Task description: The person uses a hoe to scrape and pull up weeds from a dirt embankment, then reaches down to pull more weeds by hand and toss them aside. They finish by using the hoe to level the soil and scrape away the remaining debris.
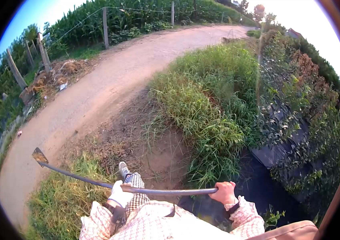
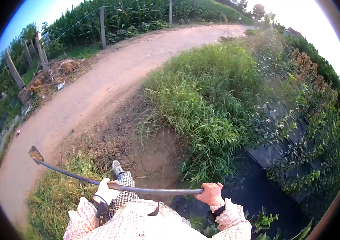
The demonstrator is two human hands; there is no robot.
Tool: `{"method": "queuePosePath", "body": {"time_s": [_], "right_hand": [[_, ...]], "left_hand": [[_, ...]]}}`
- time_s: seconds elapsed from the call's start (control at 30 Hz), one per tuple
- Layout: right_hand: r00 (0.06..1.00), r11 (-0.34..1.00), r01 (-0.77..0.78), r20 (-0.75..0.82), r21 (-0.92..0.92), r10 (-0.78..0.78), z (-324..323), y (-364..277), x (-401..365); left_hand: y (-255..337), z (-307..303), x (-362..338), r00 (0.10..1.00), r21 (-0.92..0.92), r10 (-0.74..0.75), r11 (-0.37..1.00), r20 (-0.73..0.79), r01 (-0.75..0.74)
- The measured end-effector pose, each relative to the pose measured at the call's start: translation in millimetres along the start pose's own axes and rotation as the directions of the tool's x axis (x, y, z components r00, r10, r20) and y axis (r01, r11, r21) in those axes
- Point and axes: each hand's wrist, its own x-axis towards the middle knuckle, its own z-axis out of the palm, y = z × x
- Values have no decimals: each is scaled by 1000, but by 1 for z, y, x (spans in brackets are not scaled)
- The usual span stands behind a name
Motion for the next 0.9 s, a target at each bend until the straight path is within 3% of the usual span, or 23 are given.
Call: {"method": "queuePosePath", "body": {"time_s": [0.03,0.07,0.1,0.17,0.2,0.23,0.27,0.3,0.4,0.5,0.57,0.6,0.63,0.7,0.83,0.9], "right_hand": [[992,999,-50,114,-1,50,1,2,-1],[985,997,-66,163,41,59,7,10,-4],[981,996,-69,185,54,58,7,13,-6],[984,987,-113,151,115,95,21,22,-16],[973,980,-161,185,119,137,23,25,-19],[960,970,-208,218,122,179,27,25,-23],[949,962,-246,229,117,215,33,25,-28],[946,954,-272,216,125,241,42,25,-35],[909,924,-372,238,91,342,49,26,-47],[880,898,-438,227,42,418,44,33,-41],[886,900,-436,173,1,429,39,35,-26],[890,901,-434,140,-30,433,37,35,-15],[886,897,-439,137,-52,442,34,33,-1],[894,900,-426,110,-93,435,22,24,36],[903,891,-420,14,-172,429,18,1,121],[891,871,-434,31,-228,452,11,-17,167]], "left_hand": [[7,6,-7,994,-70,-46,996,96,53],[7,29,-37,997,-38,-32,999,74,35],[8,51,-63,999,-19,-11,1000,43,12],[24,65,-67,982,-28,-17,999,189,23],[22,75,-60,993,24,12,1000,117,-15],[64,77,-42,873,-65,331,942,359,-331],[82,89,-38,841,-72,419,904,343,-421],[86,103,-34,918,-135,331,942,220,-307],[87,103,41,933,11,319,946,166,-325],[75,114,88,982,55,186,981,39,-188],[72,133,99,999,93,-26,995,-44,30],[77,135,121,995,160,-103,982,6,100],[72,141,146,996,111,-15,993,-93,26],[81,157,182,985,87,-108,989,-132,120],[108,198,267,996,374,-65,923,-64,84],[127,232,302,983,236,-139,958,-116,163]]}}
